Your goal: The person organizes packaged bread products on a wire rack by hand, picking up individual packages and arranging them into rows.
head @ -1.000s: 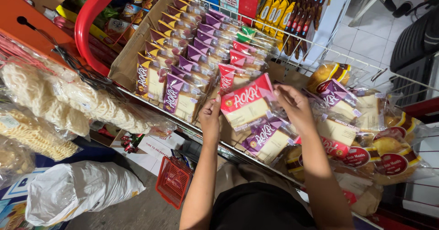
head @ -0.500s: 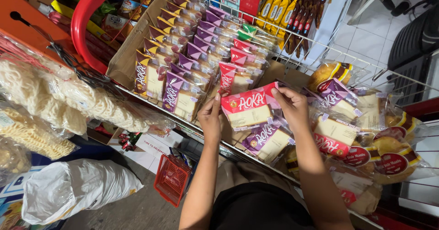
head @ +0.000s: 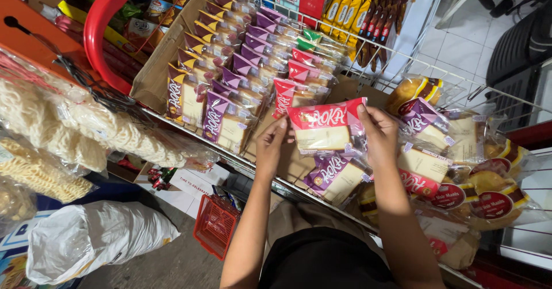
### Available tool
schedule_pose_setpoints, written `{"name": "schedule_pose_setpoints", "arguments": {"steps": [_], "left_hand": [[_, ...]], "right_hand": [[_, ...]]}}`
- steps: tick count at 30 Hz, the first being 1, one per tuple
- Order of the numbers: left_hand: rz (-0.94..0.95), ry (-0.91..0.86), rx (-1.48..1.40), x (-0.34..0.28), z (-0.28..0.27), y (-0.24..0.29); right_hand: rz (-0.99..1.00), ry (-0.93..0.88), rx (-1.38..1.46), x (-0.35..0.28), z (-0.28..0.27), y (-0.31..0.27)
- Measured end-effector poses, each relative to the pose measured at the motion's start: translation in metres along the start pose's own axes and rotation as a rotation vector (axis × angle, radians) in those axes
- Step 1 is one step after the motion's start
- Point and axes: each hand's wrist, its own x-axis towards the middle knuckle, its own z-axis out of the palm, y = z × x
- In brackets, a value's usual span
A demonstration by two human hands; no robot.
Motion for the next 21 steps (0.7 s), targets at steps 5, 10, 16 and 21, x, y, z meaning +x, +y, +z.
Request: {"name": "schedule_pose_setpoints", "arguments": {"steps": [5, 10, 16, 21], "left_hand": [[0.062, -0.036, -0.044, 0.005, -0.002, -0.014], [0.061, 0.098, -0.036, 0.006, -0.003, -0.008], [0.097, 0.069, -0.104, 0.006, -0.005, -0.007], [0.083, 0.038, -0.177, 0.002, -0.001, 0.002]], "right_hand": [[0.123, 0.035, 0.031, 0.002, -0.001, 0.007], [0.237, -0.058, 0.171, 0.005, -0.011, 0.012], [0.216, -0.17, 0.185, 0.003, -0.006, 0.013], [0.213, -0.157, 0.213, 0.002, -0.003, 0.012]]}}
